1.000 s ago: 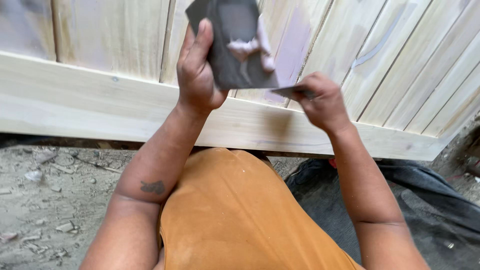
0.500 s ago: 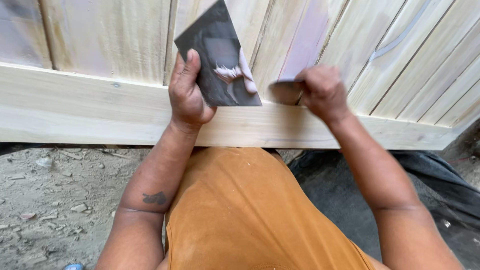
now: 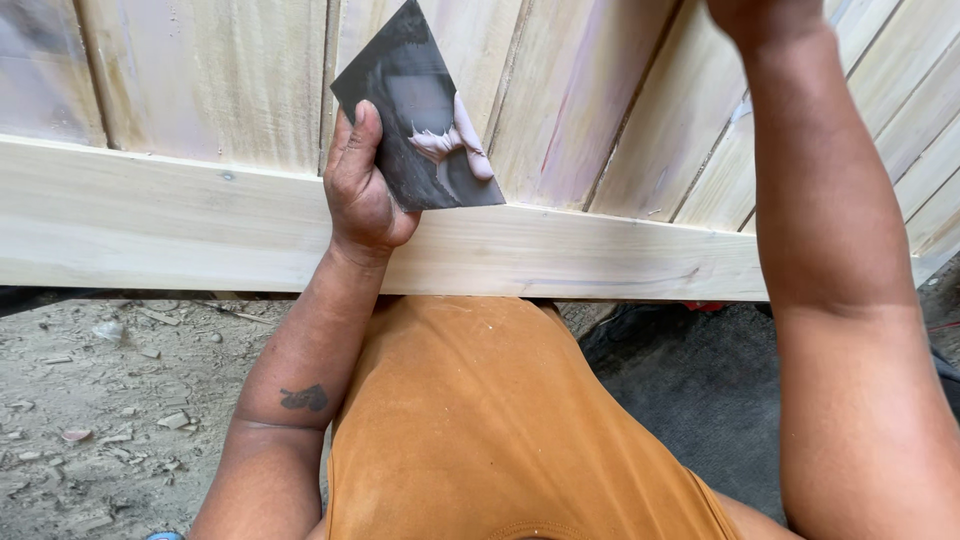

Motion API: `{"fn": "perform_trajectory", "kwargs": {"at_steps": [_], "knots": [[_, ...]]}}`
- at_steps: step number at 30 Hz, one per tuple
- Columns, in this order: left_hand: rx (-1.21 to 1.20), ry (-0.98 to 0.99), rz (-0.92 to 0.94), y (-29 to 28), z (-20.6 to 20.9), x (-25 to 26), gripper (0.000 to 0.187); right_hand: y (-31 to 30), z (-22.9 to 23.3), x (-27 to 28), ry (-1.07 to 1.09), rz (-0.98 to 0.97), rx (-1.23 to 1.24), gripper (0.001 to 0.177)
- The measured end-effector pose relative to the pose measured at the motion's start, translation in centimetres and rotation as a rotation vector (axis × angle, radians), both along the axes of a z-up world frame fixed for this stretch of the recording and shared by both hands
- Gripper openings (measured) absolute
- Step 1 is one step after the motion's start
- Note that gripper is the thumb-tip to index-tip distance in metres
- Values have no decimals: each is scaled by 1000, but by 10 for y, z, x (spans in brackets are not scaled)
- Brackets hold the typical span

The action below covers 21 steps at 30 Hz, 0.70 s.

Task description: The person scoops a pink putty-like substance from a can onto a metal trowel and applies it to the gaps between vertical wooden planks on a large wooden panel. The person uses a smaller metal scraper to smooth the putty into the seams.

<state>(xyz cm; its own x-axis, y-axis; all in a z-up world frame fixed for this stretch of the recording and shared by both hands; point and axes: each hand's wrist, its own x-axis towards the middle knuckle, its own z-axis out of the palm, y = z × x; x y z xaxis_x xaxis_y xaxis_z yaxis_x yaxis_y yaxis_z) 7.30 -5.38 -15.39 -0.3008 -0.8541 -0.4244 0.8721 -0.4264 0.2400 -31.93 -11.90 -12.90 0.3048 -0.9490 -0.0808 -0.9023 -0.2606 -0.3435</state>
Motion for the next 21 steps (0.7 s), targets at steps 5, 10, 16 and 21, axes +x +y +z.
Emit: {"fn": "perform_trajectory", "kwargs": {"at_steps": [5,10,16,21], "knots": [[-94,-65,-106,0,21,-17,40,-2,23,0,-870,-605,271,39],[-60,-111,-303,37,41,-80,43,46,44,80,-1452,-748,505,60],[3,-9,-194,36,73,-83,40,90,52,107,-562,-653,264,57],[-251,41,-113,18,88,-44,35,47,24,33,-283,-324,-325,12]]}}
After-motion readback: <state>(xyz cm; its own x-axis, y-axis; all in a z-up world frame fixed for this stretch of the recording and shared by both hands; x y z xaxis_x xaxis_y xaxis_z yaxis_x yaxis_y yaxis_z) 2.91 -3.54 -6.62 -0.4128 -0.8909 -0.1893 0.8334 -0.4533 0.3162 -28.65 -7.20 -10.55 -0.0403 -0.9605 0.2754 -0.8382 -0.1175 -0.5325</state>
